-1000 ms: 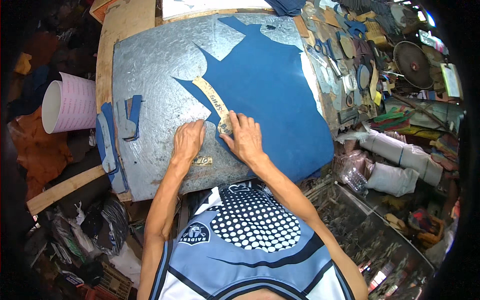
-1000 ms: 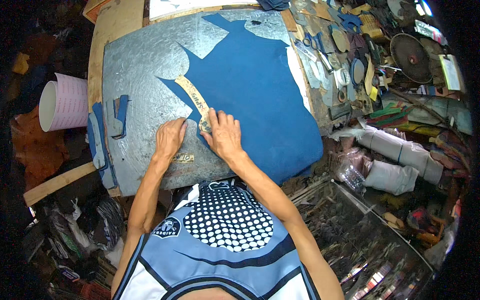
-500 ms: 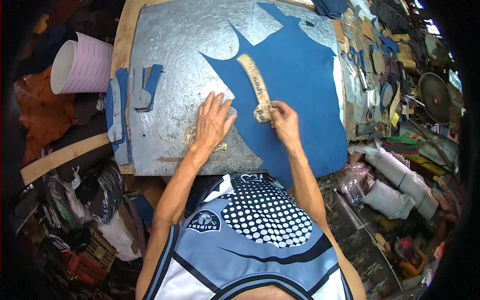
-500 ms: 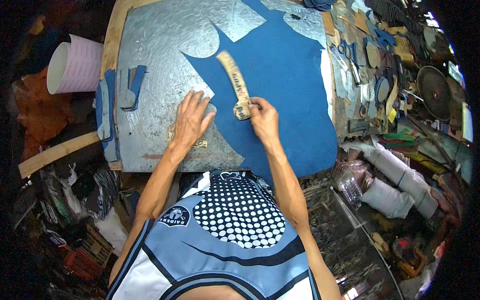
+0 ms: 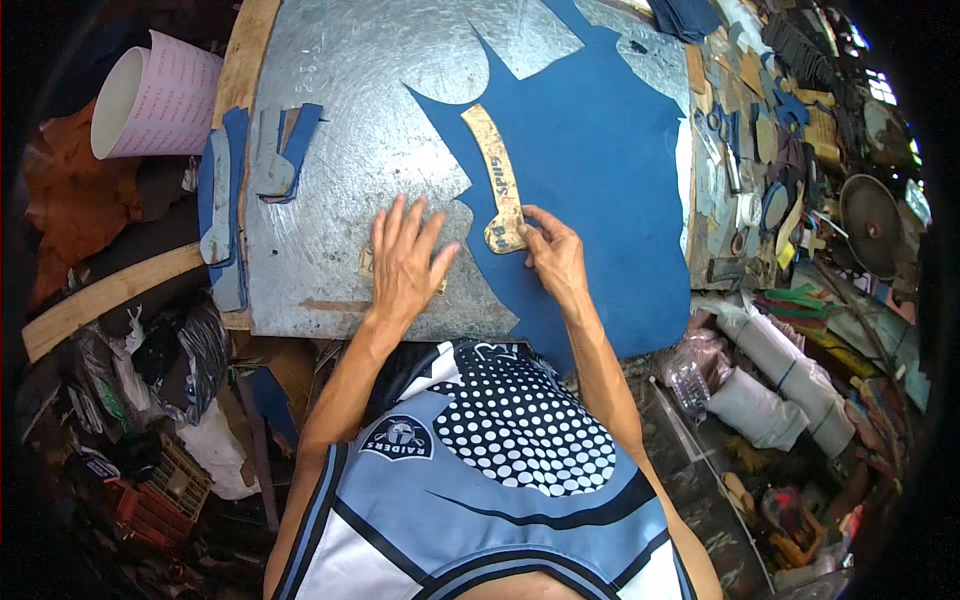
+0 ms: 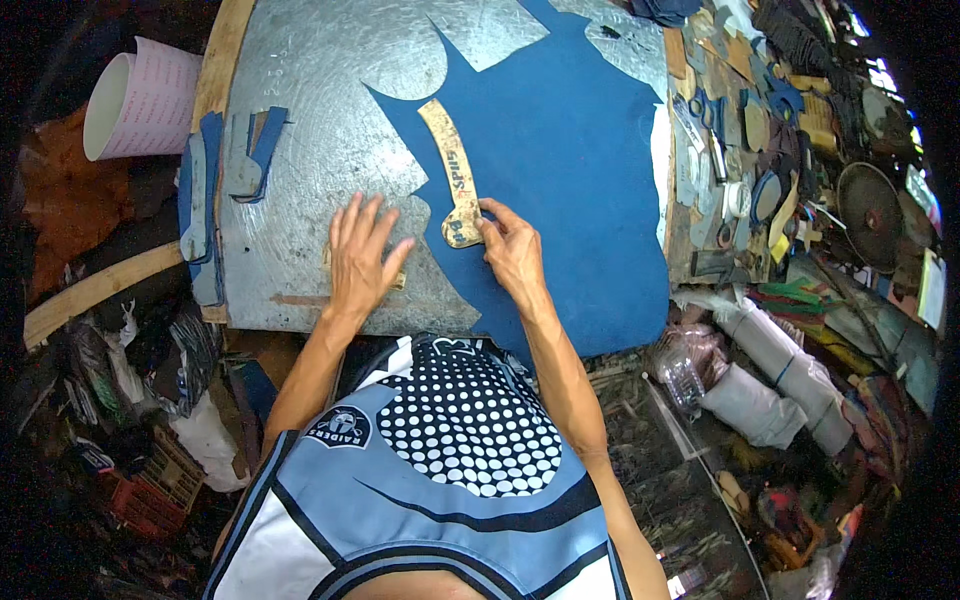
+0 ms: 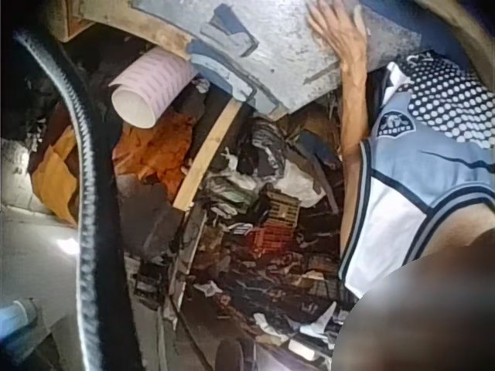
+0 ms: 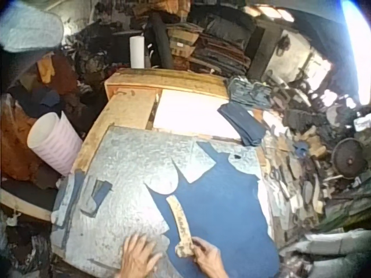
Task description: Cutting out patterns from a blue sheet of material using a handheld cutting blade and templates.
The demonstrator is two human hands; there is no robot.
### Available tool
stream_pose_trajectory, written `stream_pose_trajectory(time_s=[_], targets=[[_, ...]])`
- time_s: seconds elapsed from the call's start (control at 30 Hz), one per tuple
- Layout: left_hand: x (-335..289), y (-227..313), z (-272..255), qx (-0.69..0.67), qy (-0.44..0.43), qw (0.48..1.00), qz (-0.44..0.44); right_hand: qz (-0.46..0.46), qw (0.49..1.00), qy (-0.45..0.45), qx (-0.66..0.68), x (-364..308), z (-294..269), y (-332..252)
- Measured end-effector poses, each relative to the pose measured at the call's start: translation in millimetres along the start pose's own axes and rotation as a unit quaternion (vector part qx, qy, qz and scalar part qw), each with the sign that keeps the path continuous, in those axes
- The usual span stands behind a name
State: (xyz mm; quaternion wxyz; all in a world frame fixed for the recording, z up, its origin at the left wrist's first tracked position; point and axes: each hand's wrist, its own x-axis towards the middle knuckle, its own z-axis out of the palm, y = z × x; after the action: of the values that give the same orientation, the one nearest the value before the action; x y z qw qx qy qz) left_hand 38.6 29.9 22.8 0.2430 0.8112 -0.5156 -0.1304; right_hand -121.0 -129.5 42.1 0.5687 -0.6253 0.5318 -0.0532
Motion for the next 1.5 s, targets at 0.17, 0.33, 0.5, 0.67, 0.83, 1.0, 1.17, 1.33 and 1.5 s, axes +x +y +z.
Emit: stream_pose_trajectory(time_s=[0.17, 0.33, 0.5, 0.67, 0.83, 1.0, 1.17, 1.33, 1.5], targets=[[59.4, -14.7, 3.3, 0.004, 0.067, 0.998, -0.001, -0.038, 0.998, -0.015, -0.048, 8.4, 11.4, 7.2], [80.4, -29.4, 32.0, -0.030, 0.054, 0.998, -0.017, -0.026, 0.997, -0.018, -0.066, 1.1, 11.1, -5.3], [83.5, -30.2, 38.8, -0.031, 0.041, 0.999, 0.001, -0.042, 0.997, -0.017, -0.069, -7.6, 11.2, -1.0], [83.5, -31.4, 38.1, -0.022, 0.031, 0.999, 0.006, -0.025, 0.996, -0.027, -0.087, -5.6, 8.6, -8.5], [80.6, -29.4, 33.4, -0.006, 0.019, 1.000, 0.008, -0.039, 0.995, -0.019, -0.095, -5.8, 9.3, -6.7], [80.3, -27.7, 34.0, 0.004, 0.018, 1.000, 0.013, -0.080, 0.989, -0.003, -0.126, -8.5, 9.5, -7.7], [79.7, -28.2, 36.8, 0.007, 0.027, 1.000, 0.014, -0.078, 0.988, -0.005, -0.137, -7.8, 9.2, -5.1], [81.7, -28.4, 34.7, 0.008, 0.028, 0.999, 0.016, -0.089, 0.987, -0.005, -0.134, -3.2, 9.4, -1.9], [82.2, -31.8, 35.6, 0.009, 0.039, 0.999, 0.030, -0.084, 0.987, -0.010, -0.136, -4.9, 10.1, -4.1]])
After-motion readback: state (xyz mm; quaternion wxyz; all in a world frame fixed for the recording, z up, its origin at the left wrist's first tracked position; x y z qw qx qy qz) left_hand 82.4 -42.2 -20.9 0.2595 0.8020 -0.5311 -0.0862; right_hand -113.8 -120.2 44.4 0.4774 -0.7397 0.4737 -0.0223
